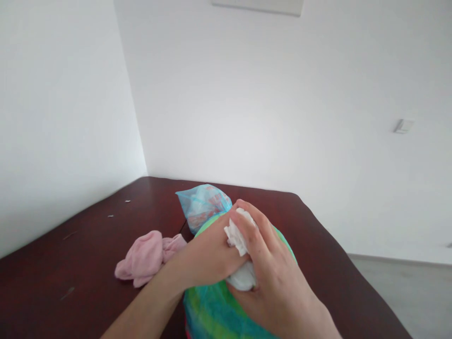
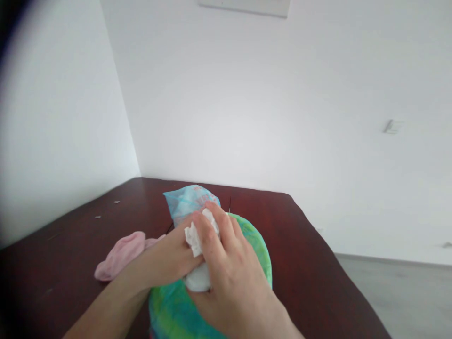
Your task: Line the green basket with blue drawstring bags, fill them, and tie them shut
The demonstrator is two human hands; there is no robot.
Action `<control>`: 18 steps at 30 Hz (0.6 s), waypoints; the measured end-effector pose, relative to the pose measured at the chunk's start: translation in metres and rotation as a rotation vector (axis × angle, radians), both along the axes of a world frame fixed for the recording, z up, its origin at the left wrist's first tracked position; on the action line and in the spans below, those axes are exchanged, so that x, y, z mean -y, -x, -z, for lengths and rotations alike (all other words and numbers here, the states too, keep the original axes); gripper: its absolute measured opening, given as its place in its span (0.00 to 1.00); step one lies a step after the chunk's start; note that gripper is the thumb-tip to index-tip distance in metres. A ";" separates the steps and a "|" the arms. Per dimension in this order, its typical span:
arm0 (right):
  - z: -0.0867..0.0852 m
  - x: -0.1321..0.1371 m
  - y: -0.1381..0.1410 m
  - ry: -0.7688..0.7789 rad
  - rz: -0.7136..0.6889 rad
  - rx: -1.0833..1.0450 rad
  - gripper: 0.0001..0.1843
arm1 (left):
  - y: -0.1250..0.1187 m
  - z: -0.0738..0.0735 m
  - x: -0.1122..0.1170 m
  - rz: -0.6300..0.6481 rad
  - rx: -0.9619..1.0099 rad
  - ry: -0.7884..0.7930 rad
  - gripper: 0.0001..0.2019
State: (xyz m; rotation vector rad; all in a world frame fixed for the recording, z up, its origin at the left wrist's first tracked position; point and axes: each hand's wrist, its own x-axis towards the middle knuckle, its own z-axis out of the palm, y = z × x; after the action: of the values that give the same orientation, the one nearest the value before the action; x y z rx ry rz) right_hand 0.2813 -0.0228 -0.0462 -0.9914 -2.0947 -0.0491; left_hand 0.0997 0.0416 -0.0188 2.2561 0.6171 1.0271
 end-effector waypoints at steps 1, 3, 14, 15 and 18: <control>-0.002 0.000 -0.001 -0.002 -0.004 -0.019 0.57 | 0.004 0.000 0.000 0.042 0.010 0.094 0.12; -0.006 0.001 -0.004 -0.006 -0.006 -0.061 0.51 | 0.015 -0.001 0.001 0.114 0.013 0.253 0.33; -0.009 0.011 -0.015 0.224 -0.014 -0.538 0.16 | 0.012 -0.009 0.018 0.043 -0.181 -0.029 0.63; -0.009 0.012 -0.015 0.253 -0.037 -0.564 0.14 | 0.009 -0.010 0.019 0.040 -0.157 -0.038 0.58; -0.007 0.016 -0.019 0.266 -0.052 -0.544 0.16 | 0.005 -0.014 0.022 0.044 -0.072 -0.060 0.41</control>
State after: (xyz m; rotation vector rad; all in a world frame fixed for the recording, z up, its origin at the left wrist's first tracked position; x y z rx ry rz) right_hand 0.2999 -0.0385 -0.0395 -0.9704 -1.6440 0.4855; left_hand 0.0948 0.0197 -0.0045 2.3569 0.5711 0.9577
